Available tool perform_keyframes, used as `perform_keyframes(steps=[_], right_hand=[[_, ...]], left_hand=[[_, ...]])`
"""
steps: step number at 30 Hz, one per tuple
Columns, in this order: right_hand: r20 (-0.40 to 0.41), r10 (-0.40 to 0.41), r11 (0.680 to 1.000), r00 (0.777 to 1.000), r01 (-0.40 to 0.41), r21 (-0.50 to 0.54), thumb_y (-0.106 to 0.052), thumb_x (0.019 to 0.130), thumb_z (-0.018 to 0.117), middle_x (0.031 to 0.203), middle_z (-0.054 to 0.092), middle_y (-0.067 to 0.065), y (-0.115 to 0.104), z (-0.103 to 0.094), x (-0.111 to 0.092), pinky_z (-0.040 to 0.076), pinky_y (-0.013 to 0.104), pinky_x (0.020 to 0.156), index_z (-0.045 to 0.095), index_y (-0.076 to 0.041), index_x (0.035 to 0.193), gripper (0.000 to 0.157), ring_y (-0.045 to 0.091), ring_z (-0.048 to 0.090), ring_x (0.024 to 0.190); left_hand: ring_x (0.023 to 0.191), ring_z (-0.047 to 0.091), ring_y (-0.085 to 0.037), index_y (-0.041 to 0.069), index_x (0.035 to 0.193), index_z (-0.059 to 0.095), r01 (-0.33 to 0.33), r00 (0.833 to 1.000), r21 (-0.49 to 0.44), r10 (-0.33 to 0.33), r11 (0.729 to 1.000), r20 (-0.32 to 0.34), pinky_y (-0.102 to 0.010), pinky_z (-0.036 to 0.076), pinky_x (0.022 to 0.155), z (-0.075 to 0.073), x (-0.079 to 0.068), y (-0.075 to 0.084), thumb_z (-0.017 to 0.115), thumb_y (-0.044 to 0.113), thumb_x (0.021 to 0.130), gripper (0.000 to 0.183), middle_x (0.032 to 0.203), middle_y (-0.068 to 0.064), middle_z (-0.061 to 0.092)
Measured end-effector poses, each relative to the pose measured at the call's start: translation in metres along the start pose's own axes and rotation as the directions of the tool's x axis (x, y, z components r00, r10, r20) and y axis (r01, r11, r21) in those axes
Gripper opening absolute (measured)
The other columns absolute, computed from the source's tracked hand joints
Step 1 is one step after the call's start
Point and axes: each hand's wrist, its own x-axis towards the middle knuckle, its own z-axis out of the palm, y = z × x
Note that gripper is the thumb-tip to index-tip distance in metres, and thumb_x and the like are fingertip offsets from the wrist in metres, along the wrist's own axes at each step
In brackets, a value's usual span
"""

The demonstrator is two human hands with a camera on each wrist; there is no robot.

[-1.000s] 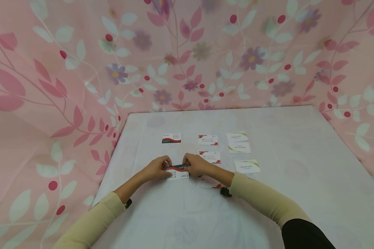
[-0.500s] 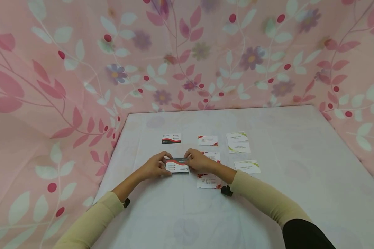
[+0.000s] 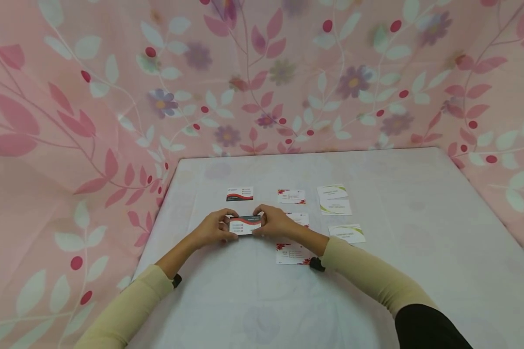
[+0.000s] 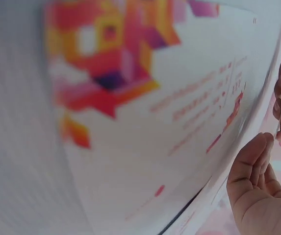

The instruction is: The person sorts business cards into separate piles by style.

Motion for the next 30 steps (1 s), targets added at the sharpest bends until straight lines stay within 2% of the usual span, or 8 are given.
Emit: perform_keyframes(steps=[4,9,14,20,26,30], right_hand=[[-0.002,-0.027,0.997,1.000,0.027,-0.072,-0.026,0.078,0.086,0.089,0.058,0.002,-0.004,0.000,0.003,0.044,0.026,0.068,0.054,-0.017,0.132,0.063,0.015,0.054,0.078],[-0.022,-0.071,0.993,0.997,0.069,-0.097,-0.022,0.077,0.086,0.086,0.058,0.002,-0.007,0.000,0.008,0.043,0.025,0.066,0.055,-0.015,0.132,0.064,0.014,0.053,0.074],[-0.033,-0.095,0.988,0.995,0.090,-0.129,-0.021,0.077,0.086,0.082,0.057,0.002,-0.007,-0.001,0.012,0.040,0.024,0.066,0.056,-0.014,0.133,0.064,0.013,0.050,0.072],[-0.053,-0.082,0.990,0.995,0.075,-0.122,-0.021,0.078,0.085,0.084,0.057,0.002,-0.006,-0.001,0.019,0.040,0.027,0.071,0.056,-0.013,0.132,0.062,0.014,0.050,0.076],[-0.065,-0.060,0.992,0.996,0.052,-0.115,-0.021,0.078,0.086,0.082,0.057,0.002,-0.004,-0.002,0.028,0.039,0.026,0.068,0.056,-0.013,0.131,0.061,0.013,0.050,0.073],[-0.083,-0.042,0.993,0.996,0.032,-0.115,-0.021,0.077,0.086,0.081,0.057,0.002,-0.004,-0.004,0.032,0.038,0.026,0.066,0.057,-0.014,0.132,0.062,0.013,0.049,0.072]], left_hand=[[0.071,0.066,-0.033,0.005,0.135,0.051,0.000,1.000,-0.022,0.000,1.000,-0.007,-0.045,0.057,0.061,-0.004,0.001,0.001,0.081,0.003,0.079,0.063,0.108,-0.028,0.057],[0.069,0.064,-0.021,0.005,0.135,0.052,0.014,1.000,-0.024,-0.015,1.000,-0.022,-0.040,0.057,0.057,-0.009,0.004,-0.002,0.082,0.005,0.079,0.064,0.106,-0.024,0.059],[0.066,0.064,-0.021,0.008,0.134,0.057,0.005,0.999,0.033,-0.004,0.999,-0.034,-0.037,0.057,0.056,-0.012,0.009,-0.002,0.084,0.008,0.077,0.063,0.096,-0.017,0.063],[0.063,0.064,-0.021,0.006,0.133,0.058,-0.016,0.998,0.090,0.020,0.996,-0.052,-0.037,0.056,0.054,-0.016,0.017,-0.005,0.083,0.006,0.077,0.062,0.092,-0.013,0.066],[0.058,0.063,-0.022,0.008,0.134,0.058,-0.014,0.998,0.146,0.024,0.989,-0.065,-0.034,0.054,0.051,-0.020,0.024,-0.006,0.084,0.009,0.077,0.062,0.087,-0.011,0.064],[0.054,0.063,-0.023,0.008,0.133,0.058,-0.038,0.996,0.175,0.050,0.984,-0.068,-0.034,0.053,0.050,-0.023,0.029,-0.005,0.083,0.008,0.078,0.061,0.085,-0.011,0.062]])
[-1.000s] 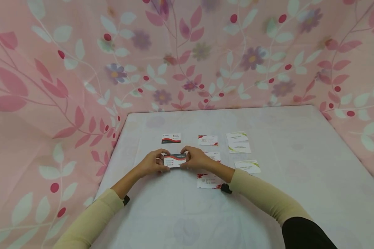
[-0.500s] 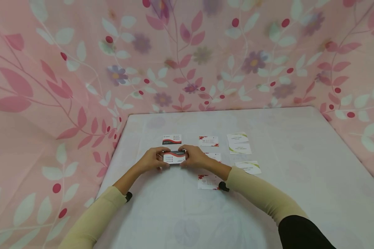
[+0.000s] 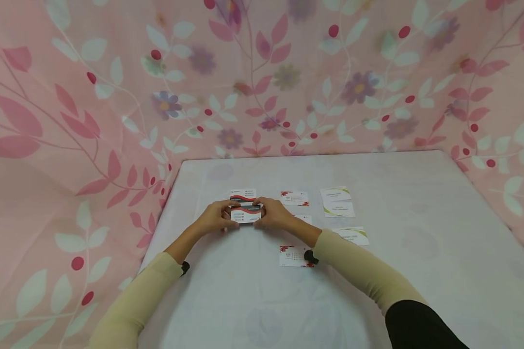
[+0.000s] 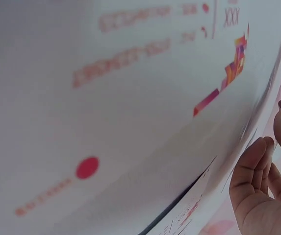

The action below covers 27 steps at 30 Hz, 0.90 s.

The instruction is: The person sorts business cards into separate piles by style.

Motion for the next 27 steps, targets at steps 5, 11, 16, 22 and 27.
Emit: perform_keyframes(steps=[5,11,16,22,27], right_hand=[[-0.020,0.015,1.000,1.000,-0.014,0.020,-0.019,0.077,0.086,0.078,0.057,0.002,0.001,-0.002,0.005,0.038,0.025,0.062,0.057,-0.014,0.133,0.063,0.012,0.048,0.068],[-0.045,-0.007,1.000,0.999,0.008,0.024,-0.017,0.077,0.086,0.076,0.056,0.003,0.002,-0.002,0.011,0.036,0.025,0.061,0.060,-0.014,0.130,0.059,0.012,0.046,0.066],[-0.056,0.016,1.000,0.998,-0.016,-0.001,-0.016,0.077,0.085,0.081,0.056,0.003,0.002,-0.003,0.018,0.037,0.026,0.066,0.060,-0.015,0.131,0.059,0.014,0.048,0.073],[-0.074,0.014,1.000,0.997,-0.016,-0.018,-0.016,0.078,0.084,0.082,0.055,0.003,0.000,-0.005,0.027,0.037,0.027,0.068,0.058,-0.013,0.134,0.061,0.014,0.049,0.074],[-0.079,-0.009,1.000,0.997,0.008,-0.013,-0.015,0.080,0.082,0.082,0.056,0.004,0.000,-0.007,0.033,0.037,0.026,0.068,0.057,-0.011,0.135,0.060,0.014,0.049,0.074]], left_hand=[[0.056,0.063,-0.022,0.008,0.134,0.059,-0.016,1.000,0.037,0.016,0.999,-0.012,-0.034,0.054,0.052,-0.003,0.006,-0.001,0.084,0.007,0.077,0.062,0.079,-0.009,0.062],[0.058,0.061,-0.021,0.007,0.134,0.061,-0.007,0.999,0.047,0.009,0.999,-0.038,-0.034,0.054,0.055,-0.005,0.011,-0.001,0.085,0.007,0.075,0.063,0.075,-0.007,0.062],[0.061,0.059,-0.016,0.011,0.134,0.062,0.005,0.998,0.053,-0.001,0.999,-0.065,-0.028,0.051,0.056,-0.006,0.017,-0.004,0.085,0.007,0.075,0.064,0.074,-0.006,0.062],[0.063,0.063,-0.016,0.005,0.134,0.060,-0.001,0.997,0.033,0.003,0.999,-0.078,-0.031,0.055,0.058,-0.015,0.024,-0.005,0.082,0.003,0.077,0.062,0.083,-0.013,0.066],[0.065,0.062,-0.014,0.005,0.136,0.059,0.025,0.997,0.063,-0.020,0.998,-0.078,-0.028,0.054,0.059,-0.022,0.033,-0.004,0.082,0.003,0.078,0.062,0.088,-0.014,0.066]])
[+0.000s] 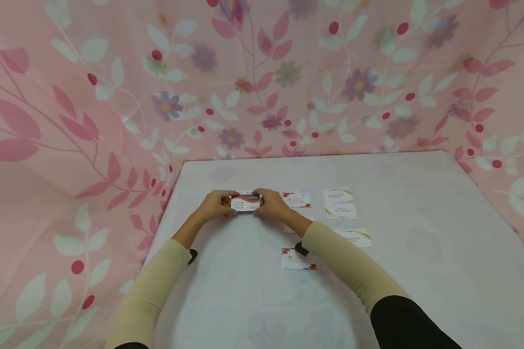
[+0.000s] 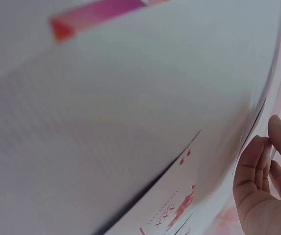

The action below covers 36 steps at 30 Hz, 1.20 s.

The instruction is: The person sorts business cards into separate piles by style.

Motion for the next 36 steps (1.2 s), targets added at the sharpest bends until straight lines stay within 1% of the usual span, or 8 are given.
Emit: perform_keyframes(steps=[6,11,14,18,21,22,26,36], right_hand=[[-0.019,0.019,1.000,1.000,-0.018,0.017,-0.015,0.082,0.081,0.081,0.056,0.004,-0.001,0.001,0.012,0.037,0.024,0.065,0.057,-0.011,0.135,0.058,0.013,0.049,0.071],[-0.040,0.027,0.999,0.999,-0.026,0.035,-0.014,0.082,0.080,0.077,0.056,0.003,0.000,-0.001,0.019,0.037,0.024,0.063,0.057,-0.010,0.135,0.058,0.012,0.048,0.068],[-0.047,0.019,1.000,0.999,-0.018,0.018,-0.014,0.083,0.079,0.082,0.059,0.008,0.001,0.000,0.024,0.040,0.028,0.068,0.056,-0.009,0.136,0.058,0.015,0.050,0.072],[-0.045,0.035,0.999,0.998,-0.037,-0.031,-0.017,0.084,0.079,0.108,0.065,0.012,0.003,0.003,0.029,0.045,0.036,0.088,0.055,-0.011,0.138,0.059,0.021,0.055,0.092],[-0.038,0.048,0.997,0.998,-0.050,-0.054,-0.018,0.084,0.078,0.128,0.062,0.012,0.005,0.006,0.032,0.043,0.041,0.103,0.055,-0.011,0.137,0.058,0.024,0.055,0.111],[-0.033,0.048,0.997,0.998,-0.050,-0.052,-0.018,0.084,0.078,0.131,0.061,0.012,0.005,0.006,0.033,0.042,0.042,0.105,0.055,-0.011,0.137,0.058,0.026,0.055,0.115],[-0.011,0.044,0.997,0.999,-0.044,-0.056,-0.019,0.085,0.078,0.137,0.058,0.013,0.007,0.010,0.036,0.040,0.043,0.109,0.055,-0.010,0.137,0.057,0.027,0.054,0.124],[0.019,0.067,0.995,0.998,-0.066,-0.072,-0.019,0.087,0.077,0.135,0.059,0.012,0.005,0.010,0.038,0.040,0.042,0.108,0.055,-0.008,0.136,0.055,0.026,0.054,0.121]], left_hand=[[0.066,0.062,-0.016,0.008,0.135,0.060,0.019,1.000,0.032,-0.019,0.999,0.001,-0.030,0.055,0.060,-0.010,0.010,0.001,0.082,0.002,0.077,0.062,0.088,-0.014,0.066],[0.066,0.061,-0.016,0.010,0.135,0.060,0.043,0.999,0.065,-0.043,0.997,0.000,-0.029,0.054,0.060,-0.013,0.021,0.002,0.081,0.003,0.078,0.061,0.087,-0.012,0.065],[0.066,0.061,-0.017,0.011,0.135,0.060,0.058,0.998,0.070,-0.059,0.996,-0.001,-0.029,0.053,0.060,-0.014,0.024,0.001,0.081,0.004,0.078,0.061,0.087,-0.012,0.065],[0.066,0.060,-0.016,0.011,0.134,0.061,0.061,0.998,0.080,-0.060,0.995,-0.009,-0.028,0.051,0.060,-0.013,0.028,-0.002,0.082,0.005,0.078,0.060,0.086,-0.011,0.065],[0.068,0.058,-0.015,0.010,0.133,0.062,0.063,0.998,0.099,-0.061,0.993,-0.017,-0.025,0.049,0.060,-0.011,0.031,-0.005,0.083,0.006,0.077,0.060,0.086,-0.010,0.065],[0.069,0.057,-0.015,0.010,0.132,0.062,0.065,0.998,0.104,-0.063,0.992,-0.021,-0.025,0.048,0.061,-0.010,0.031,-0.006,0.083,0.006,0.077,0.059,0.086,-0.010,0.065],[0.072,0.056,-0.016,0.010,0.132,0.062,0.077,0.997,0.117,-0.075,0.990,-0.027,-0.024,0.046,0.062,-0.008,0.031,-0.010,0.083,0.006,0.077,0.059,0.086,-0.010,0.065],[0.071,0.057,-0.015,0.011,0.134,0.060,0.121,0.992,0.094,-0.122,0.988,0.008,-0.024,0.049,0.062,-0.010,0.033,-0.016,0.082,0.009,0.079,0.059,0.088,-0.009,0.063]])
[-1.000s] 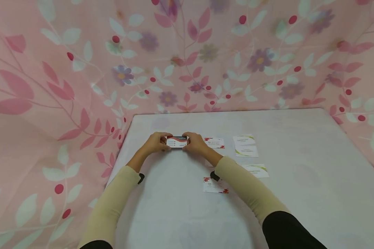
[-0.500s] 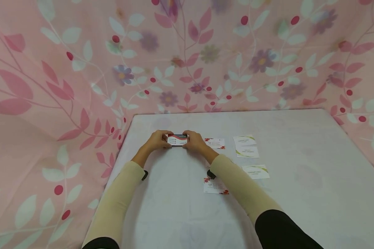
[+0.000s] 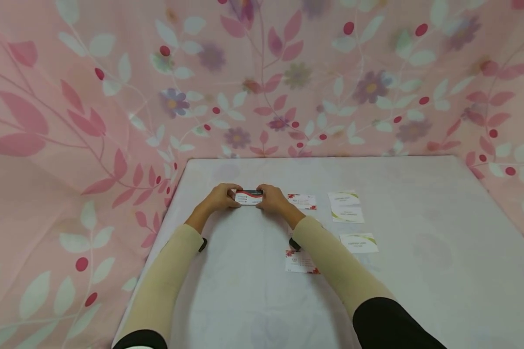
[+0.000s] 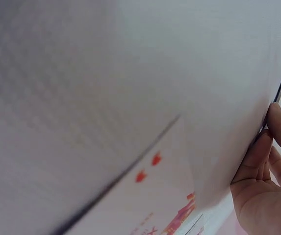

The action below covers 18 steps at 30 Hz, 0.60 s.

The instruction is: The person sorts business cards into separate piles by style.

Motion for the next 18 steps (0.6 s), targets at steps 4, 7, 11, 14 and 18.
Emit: perform_keyframes(steps=[4,7,11,14,18], right_hand=[[0.000,0.012,1.000,1.000,-0.012,-0.017,-0.020,0.087,0.076,0.135,0.058,0.011,-0.0002,0.0006,-0.0002,0.040,0.041,0.108,0.054,-0.008,0.137,0.055,0.025,0.054,0.120],[0.006,0.017,1.000,1.000,-0.017,-0.020,-0.020,0.087,0.076,0.135,0.058,0.011,-0.0002,0.0010,0.0006,0.041,0.040,0.107,0.054,-0.008,0.137,0.056,0.025,0.054,0.120],[0.016,0.012,1.000,1.000,-0.011,-0.029,-0.021,0.087,0.076,0.135,0.059,0.011,0.0003,0.0014,0.0038,0.041,0.040,0.107,0.054,-0.007,0.137,0.056,0.025,0.055,0.119],[0.021,0.010,0.999,1.000,-0.009,-0.040,-0.021,0.087,0.075,0.135,0.059,0.011,0.0014,0.0024,0.0048,0.041,0.039,0.107,0.054,-0.006,0.137,0.056,0.025,0.055,0.119],[0.021,0.016,0.999,1.000,-0.015,-0.042,-0.021,0.088,0.074,0.136,0.058,0.011,0.0016,0.0024,0.0046,0.041,0.039,0.107,0.054,-0.006,0.138,0.056,0.024,0.055,0.120]], left_hand=[[0.068,0.060,-0.014,0.009,0.136,0.058,0.028,0.999,-0.054,-0.026,0.998,0.040,-0.026,0.053,0.062,-0.0008,0.0010,0.0020,0.081,0.006,0.080,0.060,0.090,-0.010,0.062],[0.068,0.061,-0.015,0.009,0.136,0.057,0.052,0.997,-0.095,-0.046,0.994,0.060,-0.028,0.056,0.064,-0.0010,0.0016,0.0028,0.080,0.003,0.080,0.061,0.092,-0.012,0.062],[0.069,0.062,-0.015,0.009,0.136,0.057,0.071,0.995,-0.128,-0.062,0.989,0.075,-0.028,0.057,0.065,-0.0026,0.0019,0.0025,0.080,0.002,0.080,0.061,0.097,-0.015,0.062],[0.070,0.062,-0.016,0.008,0.137,0.056,0.075,0.994,-0.136,-0.064,0.988,0.089,-0.028,0.057,0.066,-0.0030,0.0016,0.0023,0.079,0.001,0.080,0.061,0.100,-0.016,0.062],[0.071,0.062,-0.016,0.008,0.138,0.055,0.067,0.993,-0.130,-0.054,0.989,0.101,-0.027,0.057,0.065,-0.0028,0.0038,0.0012,0.079,0.002,0.081,0.062,0.098,-0.015,0.061]])
